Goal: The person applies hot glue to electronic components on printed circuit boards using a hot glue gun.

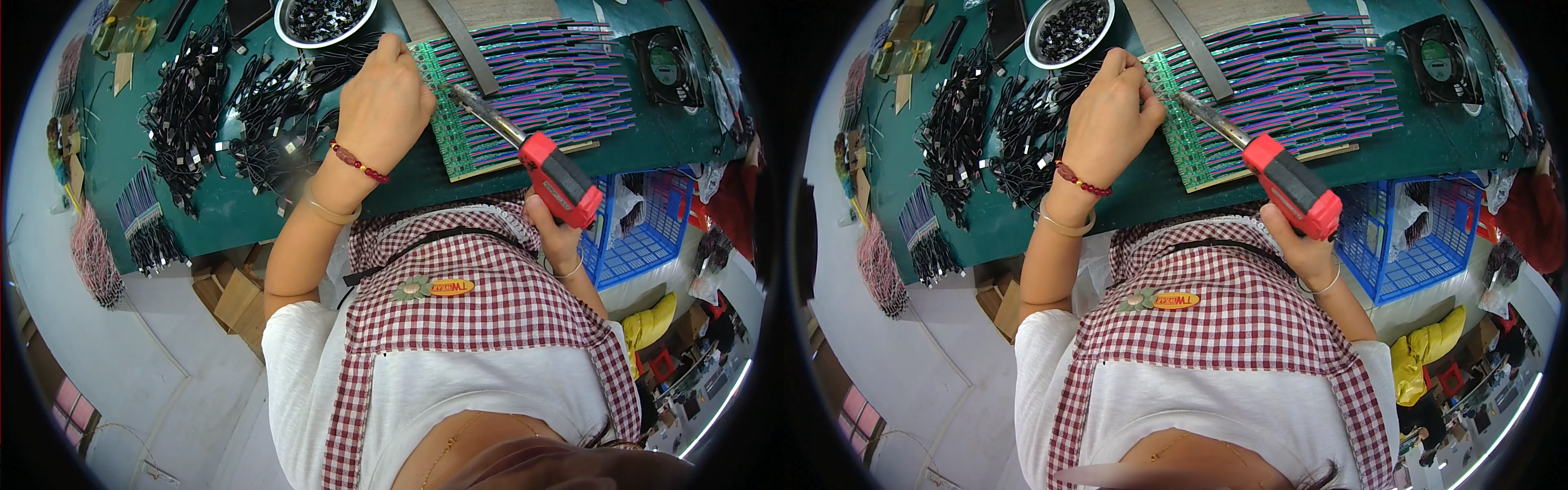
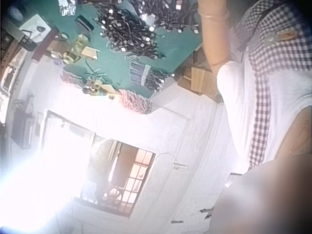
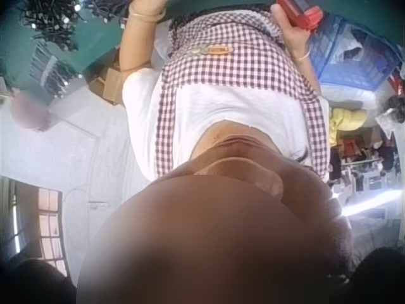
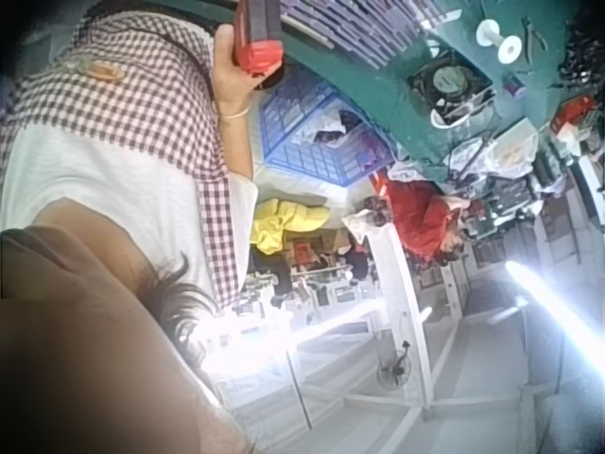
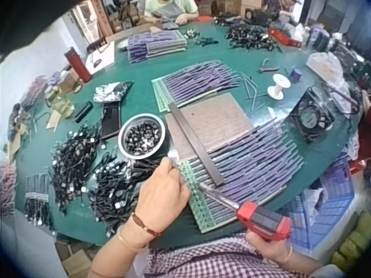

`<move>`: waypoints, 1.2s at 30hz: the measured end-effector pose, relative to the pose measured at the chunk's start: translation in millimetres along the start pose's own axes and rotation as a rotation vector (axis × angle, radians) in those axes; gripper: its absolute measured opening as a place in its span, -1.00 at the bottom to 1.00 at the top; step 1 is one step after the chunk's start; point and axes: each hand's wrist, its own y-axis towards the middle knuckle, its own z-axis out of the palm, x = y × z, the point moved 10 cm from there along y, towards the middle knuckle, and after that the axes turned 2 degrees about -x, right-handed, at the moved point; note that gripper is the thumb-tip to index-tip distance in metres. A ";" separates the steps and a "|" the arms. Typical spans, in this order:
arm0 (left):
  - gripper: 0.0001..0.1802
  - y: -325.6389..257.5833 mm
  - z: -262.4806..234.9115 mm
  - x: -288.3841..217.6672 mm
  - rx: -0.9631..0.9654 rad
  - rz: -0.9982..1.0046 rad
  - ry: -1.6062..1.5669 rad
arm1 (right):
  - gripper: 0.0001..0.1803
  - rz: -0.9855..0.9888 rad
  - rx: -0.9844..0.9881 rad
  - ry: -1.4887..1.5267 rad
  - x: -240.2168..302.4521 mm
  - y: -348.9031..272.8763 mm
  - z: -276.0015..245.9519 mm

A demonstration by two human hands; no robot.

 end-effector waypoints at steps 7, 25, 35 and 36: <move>-0.90 0.0 0.3 -1.9 0.014 0.006 0.008 | -0.71 -0.008 0.003 0.019 -1.7 -2.6 1.4; -0.91 -0.7 -1.1 -2.2 0.014 0.012 0.017 | -0.66 -0.114 -0.039 0.040 21.4 8.0 1.1; -0.66 -43.0 -56.0 18.6 -0.087 -0.097 0.193 | -0.65 -0.046 -0.059 0.140 22.3 14.4 0.9; -0.65 -59.0 -59.0 29.5 0.020 -0.170 0.234 | -0.65 -0.044 -0.053 0.138 25.0 16.1 1.0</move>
